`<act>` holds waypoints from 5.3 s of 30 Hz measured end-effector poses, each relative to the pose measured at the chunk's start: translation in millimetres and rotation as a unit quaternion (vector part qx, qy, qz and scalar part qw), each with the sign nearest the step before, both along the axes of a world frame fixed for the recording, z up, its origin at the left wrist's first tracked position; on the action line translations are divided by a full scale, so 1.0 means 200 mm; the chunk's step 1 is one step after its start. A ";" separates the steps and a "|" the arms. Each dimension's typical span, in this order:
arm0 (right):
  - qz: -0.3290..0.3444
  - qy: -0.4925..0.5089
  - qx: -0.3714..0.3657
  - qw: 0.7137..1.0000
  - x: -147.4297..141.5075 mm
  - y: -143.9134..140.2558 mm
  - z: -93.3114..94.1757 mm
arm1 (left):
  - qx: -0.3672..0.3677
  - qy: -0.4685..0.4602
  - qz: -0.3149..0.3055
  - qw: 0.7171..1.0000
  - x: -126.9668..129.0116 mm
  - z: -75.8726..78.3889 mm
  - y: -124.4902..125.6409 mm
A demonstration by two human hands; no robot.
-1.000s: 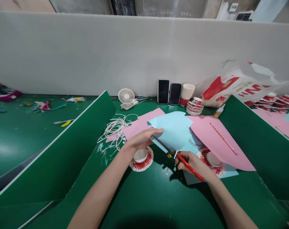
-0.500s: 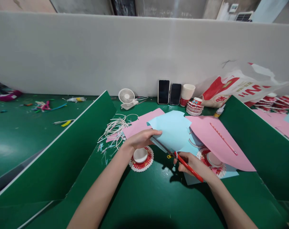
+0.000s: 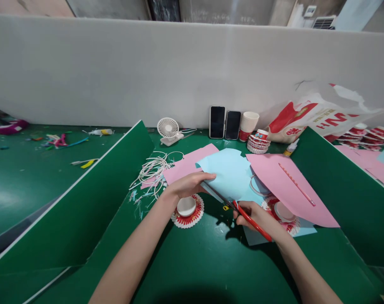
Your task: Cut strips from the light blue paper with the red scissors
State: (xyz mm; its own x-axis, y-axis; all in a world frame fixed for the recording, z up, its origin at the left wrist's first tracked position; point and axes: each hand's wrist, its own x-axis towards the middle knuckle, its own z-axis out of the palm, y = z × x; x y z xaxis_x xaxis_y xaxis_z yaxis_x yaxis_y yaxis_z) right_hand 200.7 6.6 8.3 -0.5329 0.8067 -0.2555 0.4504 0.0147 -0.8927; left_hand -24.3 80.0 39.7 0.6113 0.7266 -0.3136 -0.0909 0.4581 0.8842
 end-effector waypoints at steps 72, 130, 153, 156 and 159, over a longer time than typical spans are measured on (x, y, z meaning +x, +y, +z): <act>-0.249 0.131 0.050 0.958 0.02 0.02 -0.10 | 0.427 0.338 0.013 0.838 0.06 -0.15 0.07; -0.194 -0.330 0.364 0.849 0.15 0.15 -0.30 | 0.318 0.262 0.048 0.910 0.12 -0.02 -0.31; -0.213 -0.222 0.401 0.863 0.12 0.20 -0.34 | 0.218 0.152 0.102 0.959 0.22 -0.29 -0.37; -0.203 -0.227 0.394 0.867 0.11 0.22 -0.37 | 0.218 0.144 0.095 0.961 0.22 -0.31 -0.37; -0.208 -0.211 0.390 0.872 0.12 0.22 -0.38 | 0.216 0.127 0.102 0.963 0.22 -0.32 -0.36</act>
